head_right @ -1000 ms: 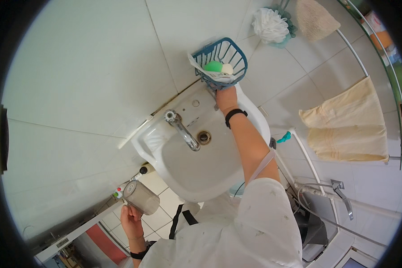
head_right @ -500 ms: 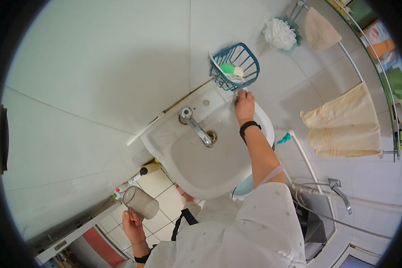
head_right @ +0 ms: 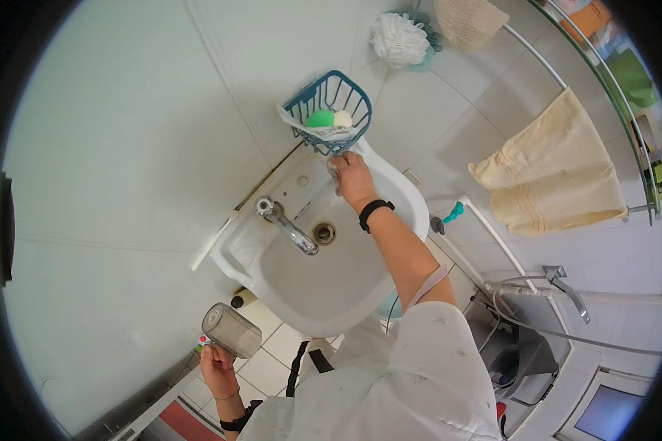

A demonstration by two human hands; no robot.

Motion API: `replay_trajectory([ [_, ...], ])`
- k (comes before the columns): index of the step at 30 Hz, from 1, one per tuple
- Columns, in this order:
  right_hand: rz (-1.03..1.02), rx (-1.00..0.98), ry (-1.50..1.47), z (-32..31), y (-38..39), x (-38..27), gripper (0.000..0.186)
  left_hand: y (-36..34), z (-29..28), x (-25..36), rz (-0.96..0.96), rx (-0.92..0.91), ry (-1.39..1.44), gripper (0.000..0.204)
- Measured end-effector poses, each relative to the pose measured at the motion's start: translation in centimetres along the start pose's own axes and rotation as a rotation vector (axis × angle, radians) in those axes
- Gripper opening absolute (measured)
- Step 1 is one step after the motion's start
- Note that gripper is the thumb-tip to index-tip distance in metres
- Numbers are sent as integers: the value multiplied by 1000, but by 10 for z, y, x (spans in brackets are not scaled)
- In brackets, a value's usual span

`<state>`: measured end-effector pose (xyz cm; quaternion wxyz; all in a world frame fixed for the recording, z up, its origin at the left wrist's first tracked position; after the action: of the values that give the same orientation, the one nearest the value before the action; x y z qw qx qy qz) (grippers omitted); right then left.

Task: The person is seen cleaning a metal mug and then rinsing the sink area in a bathroom.

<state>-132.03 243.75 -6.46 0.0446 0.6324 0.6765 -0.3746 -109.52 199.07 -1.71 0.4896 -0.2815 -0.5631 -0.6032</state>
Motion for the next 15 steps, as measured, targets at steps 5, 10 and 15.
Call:
replay_trajectory([
  [5, 9, -71, 291, 3, -20, 38, 20, -8, 7, 4, 8, -44, -34, 31],
  [10, 119, 37, 67, -25, 2, 41, 25, -7, 14, 10, 22, -51, -57, 30],
  [15, 192, 32, 171, -73, 47, 65, 25, -9, 0, 11, 41, -13, -15, 29],
])
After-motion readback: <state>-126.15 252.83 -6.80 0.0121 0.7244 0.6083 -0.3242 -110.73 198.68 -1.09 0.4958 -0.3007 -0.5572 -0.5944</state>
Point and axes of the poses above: each hand's wrist, its own y-axis away from the middle knuckle, its own z-axis out of the palm, x = y × z, the point moved 9 cm from there along -y, towards the middle knuckle, and after that the axes turned 11 degrees about -y, right-handed, at the moved point
